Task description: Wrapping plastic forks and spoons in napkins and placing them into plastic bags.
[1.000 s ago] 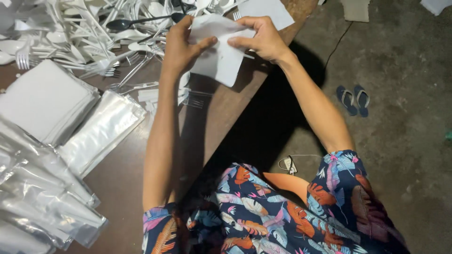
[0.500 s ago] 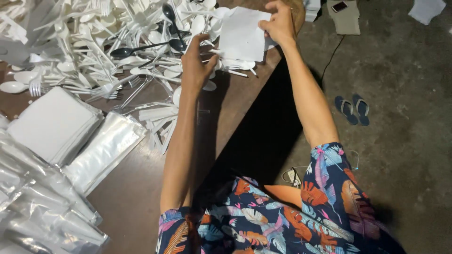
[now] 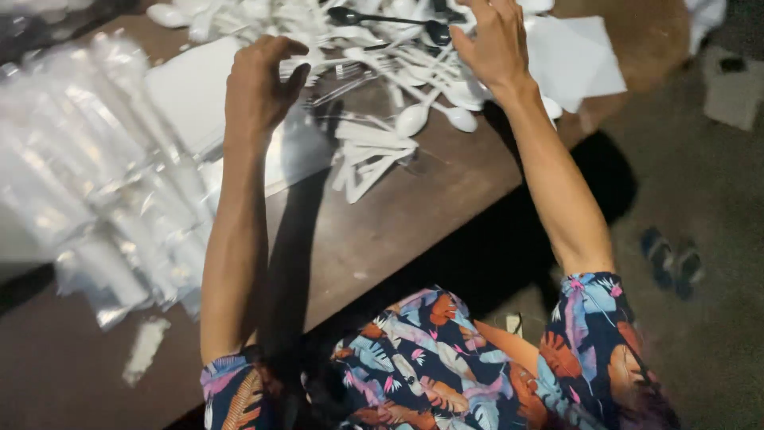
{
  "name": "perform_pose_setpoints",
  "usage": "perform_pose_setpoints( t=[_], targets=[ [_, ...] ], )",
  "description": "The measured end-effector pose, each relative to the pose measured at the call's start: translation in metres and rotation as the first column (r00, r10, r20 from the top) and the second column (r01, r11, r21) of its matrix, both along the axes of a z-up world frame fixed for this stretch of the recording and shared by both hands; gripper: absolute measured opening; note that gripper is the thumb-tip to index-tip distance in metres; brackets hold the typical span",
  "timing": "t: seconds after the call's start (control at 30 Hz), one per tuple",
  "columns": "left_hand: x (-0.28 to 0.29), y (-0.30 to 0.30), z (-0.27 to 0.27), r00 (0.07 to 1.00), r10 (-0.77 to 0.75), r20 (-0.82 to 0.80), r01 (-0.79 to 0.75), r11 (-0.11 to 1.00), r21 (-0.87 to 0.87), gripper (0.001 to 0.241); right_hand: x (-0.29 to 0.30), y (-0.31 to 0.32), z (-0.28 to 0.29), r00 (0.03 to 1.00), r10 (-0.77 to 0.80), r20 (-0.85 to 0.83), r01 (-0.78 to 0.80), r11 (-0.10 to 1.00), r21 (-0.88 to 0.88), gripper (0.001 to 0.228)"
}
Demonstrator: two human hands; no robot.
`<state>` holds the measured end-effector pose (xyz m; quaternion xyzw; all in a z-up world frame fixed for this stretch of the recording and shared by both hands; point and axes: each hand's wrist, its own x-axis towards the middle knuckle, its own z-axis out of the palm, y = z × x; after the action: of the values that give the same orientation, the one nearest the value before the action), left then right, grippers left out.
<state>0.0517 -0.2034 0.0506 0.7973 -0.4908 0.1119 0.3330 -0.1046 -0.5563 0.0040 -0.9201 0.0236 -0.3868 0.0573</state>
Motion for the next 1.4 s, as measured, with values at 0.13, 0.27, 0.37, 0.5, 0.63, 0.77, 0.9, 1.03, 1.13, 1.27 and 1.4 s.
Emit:
perform_pose_setpoints(
  t=[0.13, 0.27, 0.37, 0.5, 0.63, 0.77, 0.9, 1.03, 1.13, 1.27, 1.4],
  targets=[
    [0.04, 0.092, -0.013, 0.944, 0.31, 0.111, -0.321, 0.942, 0.097, 0.024, 0.076, 0.108, 0.015, 0.871, 0.491, -0.026, -0.49, 0.871, 0.024, 0.028],
    [0.053, 0.149, -0.046, 0.944, 0.316, 0.092, -0.325, 0.939, 0.111, 0.025, 0.127, 0.196, 0.009, 0.718, 0.685, -0.119, -0.691, 0.723, -0.001, 0.028],
    [0.047, 0.165, -0.054, 0.988, 0.157, -0.016, -0.154, 0.981, 0.114, 0.026, 0.144, 0.239, 0.005, 0.656, 0.716, -0.237, -0.749, 0.655, -0.096, 0.029],
    [0.039, 0.17, -0.059, 0.996, 0.089, -0.003, -0.089, 0.996, -0.02, 0.015, 0.157, 0.254, -0.005, 0.644, 0.688, -0.333, -0.756, 0.639, -0.143, 0.018],
    [0.05, 0.165, -0.073, 0.993, 0.095, 0.071, -0.097, 0.995, 0.015, 0.007, 0.151, 0.255, 0.008, 0.644, 0.605, -0.468, -0.702, 0.71, -0.048, 0.029],
    [0.042, 0.156, -0.066, 0.97, 0.226, 0.09, -0.238, 0.96, 0.146, 0.014, 0.148, 0.26, 0.015, 0.661, 0.575, -0.482, -0.675, 0.737, -0.046, 0.027],
    [0.046, 0.154, -0.065, 0.932, 0.306, 0.193, -0.343, 0.917, 0.201, 0.016, 0.157, 0.256, 0.012, 0.657, 0.621, -0.428, -0.641, 0.759, 0.116, 0.02],
    [0.05, 0.154, -0.057, 0.892, 0.329, 0.31, -0.379, 0.918, 0.116, 0.011, 0.153, 0.253, 0.024, 0.572, 0.764, -0.298, -0.662, 0.644, 0.382, 0.017],
    [0.046, 0.161, -0.044, 0.918, 0.341, 0.205, -0.366, 0.926, 0.098, 0.019, 0.134, 0.267, 0.058, 0.58, 0.701, -0.415, -0.526, 0.711, 0.466, 0.022],
    [0.042, 0.167, -0.034, 0.929, 0.342, 0.143, -0.352, 0.935, 0.047, 0.022, 0.136, 0.262, 0.053, 0.589, 0.727, -0.353, -0.58, 0.684, 0.442, 0.018],
    [0.032, 0.173, -0.018, 0.956, 0.282, 0.085, -0.281, 0.959, -0.025, 0.017, 0.126, 0.26, 0.059, 0.588, 0.761, -0.274, -0.697, 0.649, 0.304, 0.015]
  ],
)
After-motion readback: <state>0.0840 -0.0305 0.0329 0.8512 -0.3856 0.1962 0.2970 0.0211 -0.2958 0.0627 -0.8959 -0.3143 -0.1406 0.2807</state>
